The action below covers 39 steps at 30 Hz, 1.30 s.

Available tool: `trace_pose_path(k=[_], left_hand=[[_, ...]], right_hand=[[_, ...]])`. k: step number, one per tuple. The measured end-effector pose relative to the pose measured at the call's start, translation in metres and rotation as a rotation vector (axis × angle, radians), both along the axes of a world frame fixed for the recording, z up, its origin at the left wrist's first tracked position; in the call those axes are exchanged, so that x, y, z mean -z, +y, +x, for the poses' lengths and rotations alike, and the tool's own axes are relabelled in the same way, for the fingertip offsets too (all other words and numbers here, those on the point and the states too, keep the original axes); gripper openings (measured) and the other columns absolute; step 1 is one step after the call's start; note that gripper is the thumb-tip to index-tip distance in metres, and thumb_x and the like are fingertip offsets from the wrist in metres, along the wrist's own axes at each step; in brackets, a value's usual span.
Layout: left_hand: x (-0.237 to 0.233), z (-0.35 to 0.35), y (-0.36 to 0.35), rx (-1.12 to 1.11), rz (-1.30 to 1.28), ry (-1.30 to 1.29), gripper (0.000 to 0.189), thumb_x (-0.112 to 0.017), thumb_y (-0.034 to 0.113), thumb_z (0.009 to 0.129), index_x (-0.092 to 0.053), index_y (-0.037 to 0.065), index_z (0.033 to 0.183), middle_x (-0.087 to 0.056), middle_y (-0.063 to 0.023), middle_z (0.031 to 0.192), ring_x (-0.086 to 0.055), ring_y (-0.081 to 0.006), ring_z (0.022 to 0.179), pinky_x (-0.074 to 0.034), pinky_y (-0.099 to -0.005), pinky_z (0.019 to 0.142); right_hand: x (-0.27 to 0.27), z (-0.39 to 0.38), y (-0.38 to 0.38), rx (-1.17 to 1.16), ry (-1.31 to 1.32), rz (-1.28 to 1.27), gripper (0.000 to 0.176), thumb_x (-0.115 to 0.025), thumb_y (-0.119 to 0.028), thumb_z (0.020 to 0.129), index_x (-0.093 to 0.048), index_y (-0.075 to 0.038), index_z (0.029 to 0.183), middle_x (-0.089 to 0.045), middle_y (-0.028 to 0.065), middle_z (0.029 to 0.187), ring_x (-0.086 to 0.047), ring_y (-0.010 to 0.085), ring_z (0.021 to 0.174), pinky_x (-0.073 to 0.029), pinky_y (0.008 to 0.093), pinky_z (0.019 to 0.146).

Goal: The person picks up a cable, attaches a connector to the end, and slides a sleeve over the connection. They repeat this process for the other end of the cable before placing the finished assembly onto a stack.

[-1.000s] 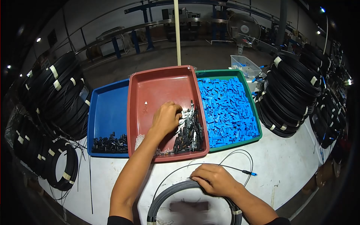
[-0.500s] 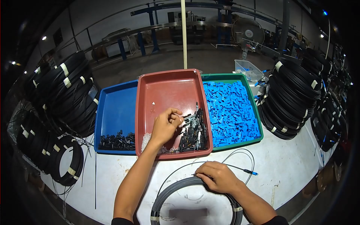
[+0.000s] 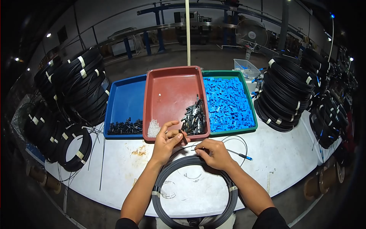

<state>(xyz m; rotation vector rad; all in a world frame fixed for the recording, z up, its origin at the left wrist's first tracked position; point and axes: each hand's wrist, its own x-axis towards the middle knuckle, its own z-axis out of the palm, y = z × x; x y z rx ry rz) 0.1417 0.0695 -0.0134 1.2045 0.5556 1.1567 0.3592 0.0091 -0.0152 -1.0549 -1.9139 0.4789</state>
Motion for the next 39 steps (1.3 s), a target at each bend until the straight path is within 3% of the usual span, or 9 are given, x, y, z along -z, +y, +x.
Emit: trace_pose_path(k=[2,7,12,16,19,26,31,39], left_hand=[[0.006,0.000,-0.006,0.002,0.024,-0.011,0.037,-0.060,0.007,0.102,-0.049,0.002,0.137,-0.069,-0.0126,0.109,-0.072,-0.0202,0.097,-0.058,-0.0287,0.080],[0.017,0.001,-0.008,-0.015,0.101,0.067,0.017,-0.065,0.001,0.098,-0.062,-0.001,0.114,-0.071,-0.0107,0.111,-0.071,-0.0138,0.091,-0.056,-0.0245,0.079],[0.024,0.003,-0.011,-0.064,0.203,0.189,0.025,-0.069,-0.005,0.092,-0.061,-0.002,0.116,-0.072,-0.0124,0.110,-0.070,-0.0103,0.089,-0.055,-0.0242,0.080],[0.018,0.005,-0.015,-0.120,0.199,0.188,0.027,-0.068,-0.003,0.092,-0.062,-0.001,0.119,-0.075,-0.0142,0.112,-0.071,-0.0114,0.089,-0.056,-0.0258,0.081],[0.017,0.002,-0.014,-0.110,0.324,0.337,0.034,-0.068,0.000,0.093,-0.062,0.002,0.126,-0.076,-0.0117,0.109,-0.072,-0.0113,0.090,-0.057,-0.0265,0.079],[0.015,0.002,-0.016,-0.044,0.250,0.338,0.031,-0.066,-0.003,0.095,-0.057,-0.002,0.125,-0.073,-0.0154,0.114,-0.070,-0.0117,0.092,-0.058,-0.0264,0.080],[0.010,0.001,-0.019,-0.078,0.271,0.367,0.041,-0.068,-0.003,0.093,-0.047,0.001,0.128,-0.074,-0.0155,0.110,-0.068,-0.0100,0.093,-0.056,-0.0251,0.083],[0.015,0.000,-0.018,-0.107,0.358,0.414,0.046,-0.067,-0.006,0.090,-0.046,0.004,0.130,-0.075,-0.0118,0.105,-0.067,-0.0073,0.093,-0.052,-0.0209,0.078]], right_hand=[[-0.001,0.000,0.000,0.008,0.002,0.008,0.009,-0.072,-0.006,0.087,-0.072,-0.001,0.094,-0.070,0.0148,0.086,-0.068,0.0296,0.075,-0.054,0.0373,0.069],[0.002,0.000,0.001,0.002,0.011,0.037,0.009,-0.073,-0.006,0.087,-0.073,-0.001,0.094,-0.071,0.0122,0.085,-0.068,0.0252,0.074,-0.053,0.0346,0.067],[0.005,0.000,0.004,-0.022,0.016,0.076,0.008,-0.075,-0.005,0.086,-0.074,-0.002,0.094,-0.073,0.0104,0.088,-0.069,0.0219,0.077,-0.054,0.0323,0.068],[0.001,-0.001,0.002,-0.055,0.000,0.026,0.011,-0.074,-0.004,0.085,-0.074,-0.001,0.096,-0.071,0.0129,0.090,-0.069,0.0274,0.077,-0.055,0.0356,0.070],[-0.003,-0.002,-0.001,-0.091,-0.031,0.000,0.011,-0.076,-0.004,0.084,-0.075,-0.002,0.095,-0.072,0.0124,0.092,-0.071,0.0289,0.082,-0.056,0.0372,0.074],[-0.004,-0.002,-0.001,-0.092,-0.033,0.007,0.012,-0.076,-0.005,0.085,-0.075,-0.002,0.096,-0.072,0.0127,0.092,-0.070,0.0301,0.082,-0.056,0.0372,0.074],[0.000,-0.002,0.000,-0.066,0.001,0.074,0.014,-0.075,-0.005,0.086,-0.072,-0.002,0.099,-0.072,0.0130,0.092,-0.070,0.0304,0.081,-0.055,0.0376,0.072],[-0.007,-0.004,-0.003,0.029,0.076,0.136,0.013,-0.073,0.000,0.085,-0.073,-0.001,0.098,-0.071,0.0117,0.088,-0.069,0.0246,0.073,-0.054,0.0342,0.063]])
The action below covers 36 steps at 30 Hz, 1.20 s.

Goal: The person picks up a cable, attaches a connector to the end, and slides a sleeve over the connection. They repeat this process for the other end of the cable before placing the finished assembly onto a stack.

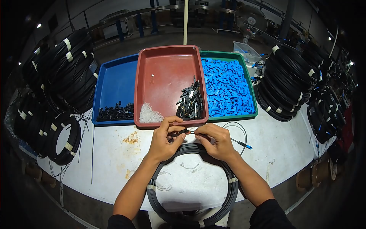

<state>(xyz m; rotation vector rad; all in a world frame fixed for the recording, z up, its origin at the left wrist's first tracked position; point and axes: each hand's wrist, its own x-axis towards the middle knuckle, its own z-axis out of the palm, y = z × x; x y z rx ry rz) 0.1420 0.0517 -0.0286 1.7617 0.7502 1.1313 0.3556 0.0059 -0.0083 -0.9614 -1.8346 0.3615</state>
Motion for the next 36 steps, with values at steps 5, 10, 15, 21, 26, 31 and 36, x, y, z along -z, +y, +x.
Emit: trace_pose_path(k=[5,10,15,21,26,31,36], left_hand=[[-0.001,0.002,-0.001,-0.008,0.062,0.013,0.045,-0.068,-0.001,0.086,-0.051,0.005,0.128,-0.077,-0.0093,0.091,-0.053,-0.0036,0.064,-0.043,-0.0207,0.062],[-0.004,0.001,-0.002,0.017,0.058,0.078,0.049,-0.070,0.001,0.084,-0.050,0.006,0.129,-0.077,-0.0073,0.087,-0.053,-0.0040,0.062,-0.043,-0.0216,0.061],[-0.008,0.001,-0.005,0.044,0.080,0.118,0.049,-0.070,-0.003,0.087,-0.048,0.007,0.130,-0.075,-0.0049,0.089,-0.055,-0.0007,0.071,-0.038,-0.0175,0.062],[-0.007,-0.001,-0.004,0.057,0.043,0.112,0.048,-0.069,-0.003,0.087,-0.048,0.006,0.130,-0.075,-0.0060,0.091,-0.062,-0.0026,0.078,-0.041,-0.0173,0.063],[-0.003,-0.002,-0.001,0.082,0.067,0.104,0.045,-0.068,-0.001,0.089,-0.047,0.004,0.129,-0.075,-0.0073,0.095,-0.065,-0.0056,0.084,-0.044,-0.0183,0.067],[-0.007,0.000,-0.004,0.064,0.098,0.107,0.042,-0.070,0.005,0.089,-0.052,0.005,0.127,-0.077,-0.0093,0.093,-0.064,-0.0086,0.075,-0.047,-0.0238,0.067],[-0.005,0.002,-0.004,0.047,0.159,0.095,0.036,-0.072,0.005,0.090,-0.055,0.004,0.121,-0.073,-0.0069,0.091,-0.066,-0.0104,0.080,-0.050,-0.0240,0.071]], right_hand=[[0.005,0.000,0.004,0.014,0.030,0.060,0.015,-0.073,0.004,0.083,-0.074,0.000,0.097,-0.072,0.0092,0.087,-0.063,0.0141,0.064,-0.047,0.0264,0.055],[0.003,0.001,0.001,0.014,-0.026,0.019,0.015,-0.074,0.001,0.082,-0.074,-0.001,0.097,-0.071,0.0113,0.088,-0.070,0.0236,0.074,-0.055,0.0326,0.065],[0.007,0.002,0.003,-0.010,-0.042,0.049,0.016,-0.074,0.000,0.081,-0.074,-0.002,0.097,-0.071,0.0107,0.089,-0.070,0.0248,0.075,-0.056,0.0340,0.066],[0.008,0.003,0.003,-0.032,-0.069,0.041,0.015,-0.074,-0.002,0.081,-0.074,-0.003,0.096,-0.071,0.0098,0.088,-0.071,0.0257,0.075,-0.056,0.0344,0.066],[0.009,0.003,0.006,-0.043,-0.080,0.084,0.016,-0.079,-0.004,0.080,-0.075,-0.003,0.095,-0.071,0.0091,0.087,-0.070,0.0248,0.074,-0.056,0.0339,0.065],[0.010,0.006,0.006,-0.033,-0.141,0.139,0.018,-0.081,-0.007,0.080,-0.076,-0.005,0.096,-0.072,0.0080,0.088,-0.071,0.0234,0.074,-0.056,0.0328,0.063],[0.009,0.006,0.006,-0.023,-0.143,0.149,0.017,-0.081,-0.006,0.080,-0.076,-0.004,0.095,-0.072,0.0078,0.087,-0.071,0.0235,0.073,-0.056,0.0328,0.062]])
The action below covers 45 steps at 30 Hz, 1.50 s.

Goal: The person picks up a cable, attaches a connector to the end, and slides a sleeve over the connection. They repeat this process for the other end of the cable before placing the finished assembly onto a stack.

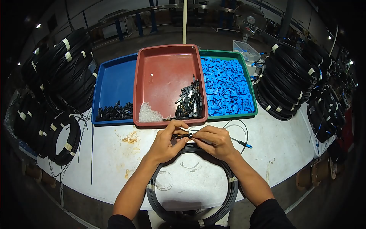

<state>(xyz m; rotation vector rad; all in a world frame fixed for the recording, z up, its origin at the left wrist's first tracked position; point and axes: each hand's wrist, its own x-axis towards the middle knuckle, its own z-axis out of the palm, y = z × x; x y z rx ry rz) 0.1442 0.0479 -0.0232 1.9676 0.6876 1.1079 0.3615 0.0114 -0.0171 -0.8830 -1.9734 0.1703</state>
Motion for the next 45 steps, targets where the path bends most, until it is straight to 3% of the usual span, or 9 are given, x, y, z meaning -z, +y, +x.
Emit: trace_pose_path(k=[2,7,14,22,38,44,45], left_hand=[[-0.004,0.000,-0.001,-0.020,0.018,-0.003,0.031,-0.072,0.003,0.089,-0.058,0.003,0.117,-0.070,-0.0038,0.088,-0.067,-0.0095,0.086,-0.050,-0.0226,0.073],[-0.010,-0.001,-0.004,-0.096,0.124,0.038,0.020,-0.081,0.003,0.081,-0.072,0.001,0.099,-0.072,-0.0059,0.091,-0.065,-0.0111,0.075,-0.051,-0.0248,0.067],[-0.007,-0.001,-0.002,-0.114,0.181,0.047,0.017,-0.082,0.002,0.080,-0.075,0.001,0.096,-0.074,-0.0087,0.087,-0.065,-0.0130,0.070,-0.051,-0.0257,0.062],[-0.009,-0.001,0.000,-0.128,0.403,0.079,0.019,-0.082,0.004,0.075,-0.075,0.002,0.092,-0.071,-0.0076,0.075,-0.058,-0.0169,0.060,-0.046,-0.0295,0.057],[-0.011,0.002,0.001,-0.129,0.578,0.055,0.021,-0.082,0.011,0.074,-0.071,0.004,0.090,-0.069,-0.0064,0.079,-0.062,-0.0228,0.070,-0.049,-0.0353,0.066],[-0.012,0.001,0.002,-0.148,0.555,0.057,0.020,-0.081,0.009,0.074,-0.071,0.003,0.090,-0.069,-0.0065,0.079,-0.062,-0.0225,0.070,-0.049,-0.0354,0.066],[-0.014,0.000,0.000,-0.146,0.524,0.063,0.018,-0.080,0.007,0.074,-0.070,0.002,0.089,-0.069,-0.0075,0.079,-0.063,-0.0230,0.072,-0.049,-0.0351,0.068]], right_hand=[[0.000,0.000,0.000,0.001,0.009,0.008,0.016,-0.081,-0.006,0.080,-0.076,-0.004,0.095,-0.071,0.0078,0.086,-0.071,0.0235,0.072,-0.056,0.0327,0.062],[0.001,-0.001,-0.001,0.033,0.080,-0.015,0.012,-0.081,-0.006,0.082,-0.075,-0.003,0.092,-0.071,0.0084,0.083,-0.070,0.0233,0.070,-0.055,0.0322,0.060],[-0.001,-0.003,-0.001,0.027,0.100,0.000,0.013,-0.082,-0.003,0.080,-0.076,-0.001,0.091,-0.073,0.0102,0.080,-0.068,0.0184,0.064,-0.051,0.0289,0.055],[-0.001,-0.002,-0.001,-0.053,0.055,-0.042,0.026,-0.078,0.000,0.080,-0.078,-0.002,0.106,-0.074,0.0101,0.087,-0.070,0.0204,0.072,-0.054,0.0300,0.060],[-0.009,-0.006,-0.006,-0.032,0.100,-0.030,0.021,-0.077,0.000,0.080,-0.079,-0.002,0.101,-0.073,0.0079,0.081,-0.068,0.0161,0.065,-0.051,0.0265,0.055],[-0.007,-0.006,-0.007,-0.045,0.121,-0.019,0.024,-0.076,0.001,0.081,-0.077,-0.001,0.105,-0.073,0.0126,0.090,-0.068,0.0172,0.069,-0.054,0.0269,0.058],[-0.011,-0.006,-0.009,-0.028,0.098,-0.036,0.031,-0.075,0.002,0.080,-0.074,0.000,0.111,-0.073,0.0139,0.096,-0.070,0.0228,0.077,-0.055,0.0310,0.066]])
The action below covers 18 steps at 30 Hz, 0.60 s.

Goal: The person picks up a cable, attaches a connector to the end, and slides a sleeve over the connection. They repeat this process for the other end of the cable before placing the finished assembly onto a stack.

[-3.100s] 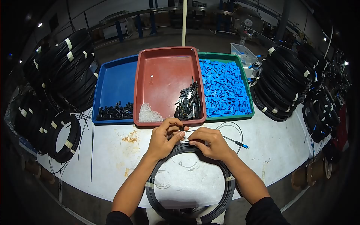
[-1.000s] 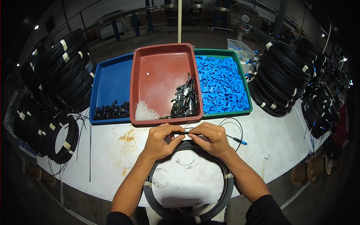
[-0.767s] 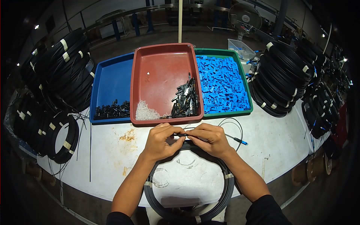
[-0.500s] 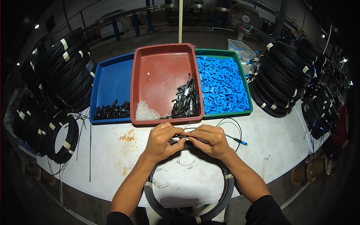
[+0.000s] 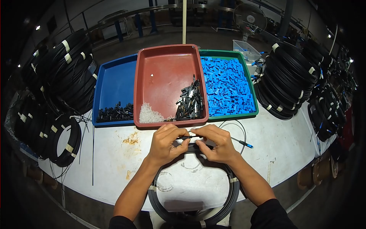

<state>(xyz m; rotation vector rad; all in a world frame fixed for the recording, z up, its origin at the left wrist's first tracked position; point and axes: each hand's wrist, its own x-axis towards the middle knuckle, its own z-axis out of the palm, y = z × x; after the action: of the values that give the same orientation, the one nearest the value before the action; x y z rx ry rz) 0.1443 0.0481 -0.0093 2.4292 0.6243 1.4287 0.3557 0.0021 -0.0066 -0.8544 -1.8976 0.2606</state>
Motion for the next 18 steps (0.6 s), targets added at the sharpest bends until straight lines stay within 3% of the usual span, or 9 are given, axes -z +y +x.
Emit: trace_pose_path(k=[1,5,13,18], left_hand=[[-0.001,0.000,-0.001,-0.001,-0.031,0.004,0.016,-0.079,0.005,0.075,-0.070,0.000,0.088,-0.069,-0.0085,0.079,-0.063,-0.0236,0.073,-0.050,-0.0347,0.070],[0.002,-0.001,-0.001,-0.012,-0.085,-0.036,0.016,-0.078,0.003,0.075,-0.070,0.000,0.088,-0.070,-0.0085,0.080,-0.063,-0.0226,0.074,-0.051,-0.0338,0.070],[0.002,0.001,-0.005,0.052,-0.170,-0.046,0.017,-0.080,0.005,0.076,-0.072,0.001,0.091,-0.072,-0.0094,0.083,-0.065,-0.0237,0.074,-0.051,-0.0347,0.070],[0.000,0.001,-0.006,0.068,-0.193,-0.034,0.018,-0.081,0.005,0.076,-0.073,0.001,0.092,-0.073,-0.0097,0.084,-0.065,-0.0231,0.075,-0.051,-0.0342,0.070]], right_hand=[[-0.002,0.000,-0.002,0.016,-0.025,-0.018,0.039,-0.074,0.002,0.079,-0.070,0.001,0.118,-0.073,0.0152,0.103,-0.072,0.0285,0.084,-0.057,0.0351,0.074],[0.005,-0.001,0.000,0.040,0.022,-0.001,0.045,-0.072,0.006,0.080,-0.064,0.002,0.124,-0.073,0.0165,0.105,-0.073,0.0311,0.089,-0.059,0.0361,0.078],[0.003,0.000,0.001,0.035,-0.086,0.175,0.037,-0.076,0.006,0.076,-0.065,0.000,0.111,-0.070,0.0153,0.110,-0.073,0.0310,0.091,-0.061,0.0372,0.078],[0.001,0.000,-0.003,0.031,-0.091,0.138,0.032,-0.077,0.004,0.073,-0.067,-0.001,0.103,-0.070,0.0145,0.108,-0.073,0.0301,0.090,-0.061,0.0359,0.077]])
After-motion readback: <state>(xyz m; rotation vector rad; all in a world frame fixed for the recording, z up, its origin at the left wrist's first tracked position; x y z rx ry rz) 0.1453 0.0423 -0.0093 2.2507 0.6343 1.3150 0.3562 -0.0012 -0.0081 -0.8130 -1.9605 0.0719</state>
